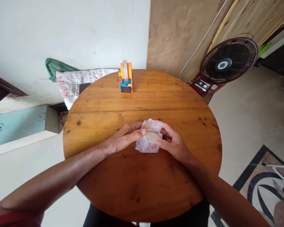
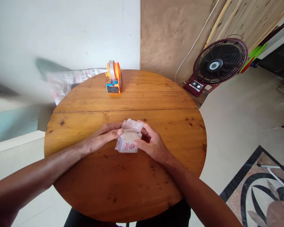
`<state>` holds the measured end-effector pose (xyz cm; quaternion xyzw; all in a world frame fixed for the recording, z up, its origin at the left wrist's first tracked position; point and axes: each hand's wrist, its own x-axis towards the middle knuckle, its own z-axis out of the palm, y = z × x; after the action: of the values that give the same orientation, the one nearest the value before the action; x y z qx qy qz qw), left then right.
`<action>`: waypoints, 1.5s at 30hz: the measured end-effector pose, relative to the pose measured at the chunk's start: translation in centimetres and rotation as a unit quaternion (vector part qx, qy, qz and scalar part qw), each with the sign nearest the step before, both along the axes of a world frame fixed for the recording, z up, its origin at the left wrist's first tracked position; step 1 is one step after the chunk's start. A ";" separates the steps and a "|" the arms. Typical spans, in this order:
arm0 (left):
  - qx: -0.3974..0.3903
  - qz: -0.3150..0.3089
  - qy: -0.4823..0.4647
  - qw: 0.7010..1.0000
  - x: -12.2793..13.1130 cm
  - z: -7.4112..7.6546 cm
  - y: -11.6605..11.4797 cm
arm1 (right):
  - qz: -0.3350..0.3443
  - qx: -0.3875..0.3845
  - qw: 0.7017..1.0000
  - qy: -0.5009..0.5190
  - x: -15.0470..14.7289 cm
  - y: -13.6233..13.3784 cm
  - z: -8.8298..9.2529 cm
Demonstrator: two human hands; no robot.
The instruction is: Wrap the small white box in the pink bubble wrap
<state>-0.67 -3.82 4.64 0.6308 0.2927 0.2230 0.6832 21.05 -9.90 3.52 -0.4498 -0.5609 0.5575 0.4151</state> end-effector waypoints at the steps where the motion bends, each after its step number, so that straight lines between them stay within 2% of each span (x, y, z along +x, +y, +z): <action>1: -0.028 -0.015 -0.013 0.999 0.1 0.0 0.1 | 0.000 -0.002 1.000 -0.004 0.1 0.0 0.0; 5: -0.108 -0.075 -0.067 0.989 0.5 -0.1 -0.1 | 0.003 -0.005 1.000 -0.027 0.0 -0.1 0.0; 9: -0.145 -0.065 -0.066 0.985 0.7 -0.3 -0.4 | -0.021 0.056 0.991 -0.118 -0.1 -0.3 -0.4; 13: -0.178 -0.026 -0.082 0.980 1.0 -0.6 -0.6 | -0.079 0.163 0.950 -0.253 0.3 -0.3 -0.6; 17: -0.223 0.002 -0.109 0.969 1.1 -1.1 -0.5 | -0.138 0.306 0.897 -0.290 0.8 -0.4 -0.3; 19: -0.229 0.002 -0.121 0.966 1.1 -1.4 -0.4 | -0.131 0.366 0.867 -0.312 0.8 -0.6 0.0; 21: -0.220 -0.010 -0.133 0.966 1.1 -1.7 -0.4 | -0.104 0.390 0.850 -0.338 0.7 -0.6 0.2; 25: -0.189 -0.030 -0.142 0.971 1.3 -1.5 -0.5 | -0.053 0.384 0.843 -0.372 0.3 -0.2 0.1; 30: -0.165 -0.045 -0.149 0.974 1.5 -0.7 -0.7 | -0.030 0.360 0.842 -0.399 0.3 0.0 0.0; 38: -0.144 -0.049 -0.154 0.976 1.5 -1.3 -0.9 | -0.020 0.332 0.860 -0.387 0.0 0.0 0.1; 45: -0.176 -0.036 -0.138 0.974 1.3 -1.5 -0.5 | -0.034 0.337 0.866 -0.368 0.3 -0.2 0.5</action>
<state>0.65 -4.32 3.17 0.4738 0.2069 0.2280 0.8250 21.35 -10.09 3.98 -0.4739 -0.8109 0.1143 0.3238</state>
